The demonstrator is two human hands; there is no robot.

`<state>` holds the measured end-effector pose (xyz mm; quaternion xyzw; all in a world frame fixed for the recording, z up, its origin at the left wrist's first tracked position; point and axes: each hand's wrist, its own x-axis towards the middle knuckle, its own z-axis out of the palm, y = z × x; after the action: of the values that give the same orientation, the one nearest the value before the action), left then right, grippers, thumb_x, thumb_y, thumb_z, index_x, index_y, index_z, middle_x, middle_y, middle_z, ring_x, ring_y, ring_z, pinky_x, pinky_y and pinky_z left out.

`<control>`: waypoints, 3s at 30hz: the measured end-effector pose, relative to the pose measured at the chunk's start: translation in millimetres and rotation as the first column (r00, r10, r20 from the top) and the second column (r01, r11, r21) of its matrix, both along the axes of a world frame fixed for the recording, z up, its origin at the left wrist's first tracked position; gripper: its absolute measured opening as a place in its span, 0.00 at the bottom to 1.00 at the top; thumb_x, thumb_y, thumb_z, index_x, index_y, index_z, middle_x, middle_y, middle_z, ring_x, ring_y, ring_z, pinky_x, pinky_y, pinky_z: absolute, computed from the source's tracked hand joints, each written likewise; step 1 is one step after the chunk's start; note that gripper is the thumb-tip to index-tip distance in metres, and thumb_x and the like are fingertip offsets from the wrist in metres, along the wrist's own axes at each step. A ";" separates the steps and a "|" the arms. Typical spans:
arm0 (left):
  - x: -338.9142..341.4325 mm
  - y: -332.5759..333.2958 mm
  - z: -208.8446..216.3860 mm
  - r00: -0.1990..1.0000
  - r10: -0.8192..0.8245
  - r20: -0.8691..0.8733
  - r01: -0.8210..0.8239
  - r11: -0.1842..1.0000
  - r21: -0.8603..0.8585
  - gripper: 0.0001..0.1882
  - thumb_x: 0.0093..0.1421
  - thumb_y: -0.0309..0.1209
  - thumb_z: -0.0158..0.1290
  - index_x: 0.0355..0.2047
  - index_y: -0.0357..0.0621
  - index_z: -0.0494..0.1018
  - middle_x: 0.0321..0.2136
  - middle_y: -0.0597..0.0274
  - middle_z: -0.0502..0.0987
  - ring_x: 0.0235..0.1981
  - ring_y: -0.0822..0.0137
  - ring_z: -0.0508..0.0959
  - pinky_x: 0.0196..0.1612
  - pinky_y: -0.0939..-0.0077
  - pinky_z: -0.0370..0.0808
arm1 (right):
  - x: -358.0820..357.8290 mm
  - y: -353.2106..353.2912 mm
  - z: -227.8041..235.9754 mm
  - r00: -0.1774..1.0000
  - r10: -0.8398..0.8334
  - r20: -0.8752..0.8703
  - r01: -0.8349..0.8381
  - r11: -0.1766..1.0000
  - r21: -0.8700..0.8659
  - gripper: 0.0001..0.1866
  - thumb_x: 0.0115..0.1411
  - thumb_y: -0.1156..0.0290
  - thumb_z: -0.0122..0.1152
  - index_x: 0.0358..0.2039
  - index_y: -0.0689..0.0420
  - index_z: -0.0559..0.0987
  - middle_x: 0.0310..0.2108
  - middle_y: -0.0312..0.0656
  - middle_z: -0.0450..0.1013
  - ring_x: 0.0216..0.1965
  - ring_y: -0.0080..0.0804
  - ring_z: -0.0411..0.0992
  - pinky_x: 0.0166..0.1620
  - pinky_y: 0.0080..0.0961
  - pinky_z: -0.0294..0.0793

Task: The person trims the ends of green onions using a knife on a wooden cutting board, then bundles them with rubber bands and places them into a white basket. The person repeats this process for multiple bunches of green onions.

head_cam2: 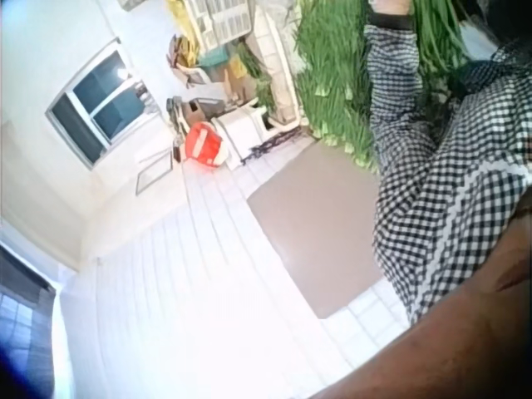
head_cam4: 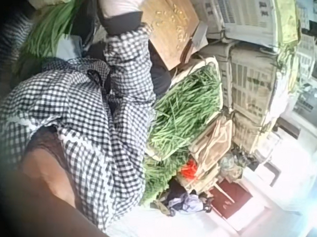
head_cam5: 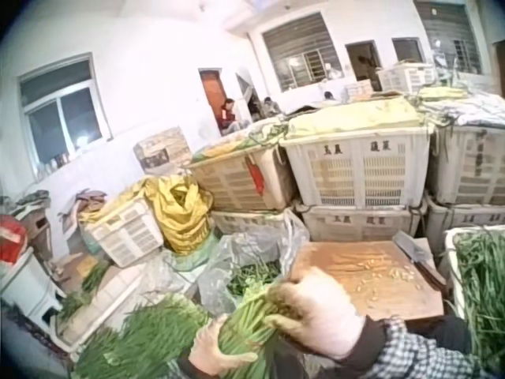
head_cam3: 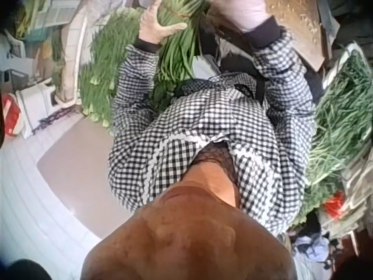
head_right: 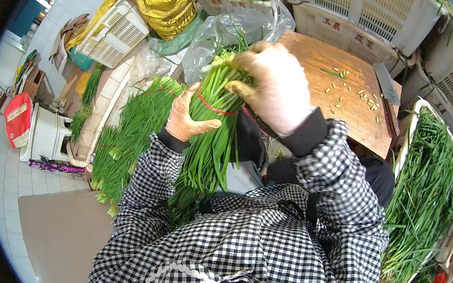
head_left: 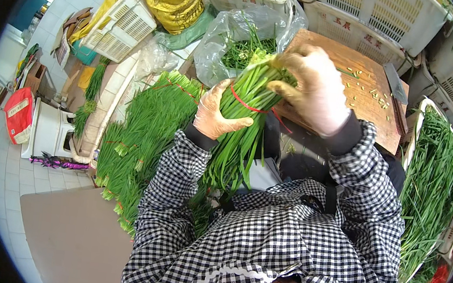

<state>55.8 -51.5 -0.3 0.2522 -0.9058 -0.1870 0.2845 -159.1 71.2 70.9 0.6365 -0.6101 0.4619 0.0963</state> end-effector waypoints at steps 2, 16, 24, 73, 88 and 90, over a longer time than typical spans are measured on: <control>-0.1 7.6 9.3 1.000 0.026 -0.013 -0.027 0.996 -0.083 0.50 0.34 0.49 0.70 0.52 0.30 0.62 0.44 0.48 0.74 0.45 0.57 0.75 0.51 0.67 0.68 | 9.0 -6.9 8.7 0.997 -0.007 -0.071 0.012 0.997 0.071 0.10 0.46 0.69 0.65 0.28 0.57 0.76 0.31 0.43 0.72 0.36 0.41 0.70 0.40 0.32 0.70; -1.4 12.9 12.8 0.979 0.112 -0.168 -0.116 0.993 -0.018 0.44 0.32 0.46 0.70 0.48 0.37 0.65 0.40 0.49 0.74 0.41 0.52 0.75 0.46 0.63 0.71 | 9.3 -19.8 20.8 0.993 0.027 0.112 -0.047 0.981 0.187 0.14 0.44 0.68 0.66 0.31 0.59 0.76 0.29 0.47 0.72 0.36 0.45 0.71 0.40 0.37 0.71; -12.2 20.4 23.7 0.990 0.068 -0.119 -0.083 0.989 -0.123 0.44 0.32 0.43 0.70 0.49 0.38 0.65 0.41 0.49 0.74 0.42 0.52 0.75 0.47 0.63 0.71 | 3.4 -8.0 10.1 0.972 -0.098 -0.213 0.117 0.990 0.077 0.08 0.43 0.73 0.62 0.24 0.59 0.73 0.24 0.45 0.68 0.34 0.45 0.70 0.39 0.36 0.71; -1.3 10.9 56.3 0.952 -0.262 -0.155 0.289 0.938 0.190 0.46 0.35 0.41 0.69 0.54 0.38 0.61 0.45 0.53 0.74 0.46 0.61 0.74 0.52 0.70 0.68 | 16.8 20.3 12.8 0.845 0.399 0.355 -0.393 0.915 -0.093 0.06 0.50 0.80 0.59 0.31 0.58 0.77 0.30 0.39 0.69 0.32 0.32 0.68 0.36 0.25 0.68; -25.2 15.4 49.4 0.997 -0.023 -0.075 0.038 0.977 0.210 0.43 0.33 0.41 0.67 0.49 0.34 0.64 0.40 0.48 0.75 0.42 0.53 0.75 0.49 0.67 0.70 | 13.5 14.5 32.4 0.982 -0.106 -0.154 0.109 0.994 0.014 0.22 0.39 0.63 0.71 0.36 0.57 0.79 0.36 0.45 0.72 0.42 0.42 0.68 0.45 0.35 0.67; -27.3 16.1 45.6 0.999 0.002 -0.053 0.011 0.972 0.235 0.43 0.31 0.41 0.68 0.48 0.35 0.64 0.40 0.47 0.74 0.42 0.53 0.75 0.48 0.66 0.70 | 13.2 7.7 29.1 0.967 -0.128 -0.221 0.148 0.986 0.076 0.22 0.36 0.61 0.71 0.33 0.56 0.79 0.35 0.44 0.71 0.41 0.42 0.68 0.43 0.36 0.67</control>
<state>28.5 -35.4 45.2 0.2769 -0.8700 -0.3001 0.2762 -145.9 78.8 100.0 0.6426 -0.6593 0.3540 0.1645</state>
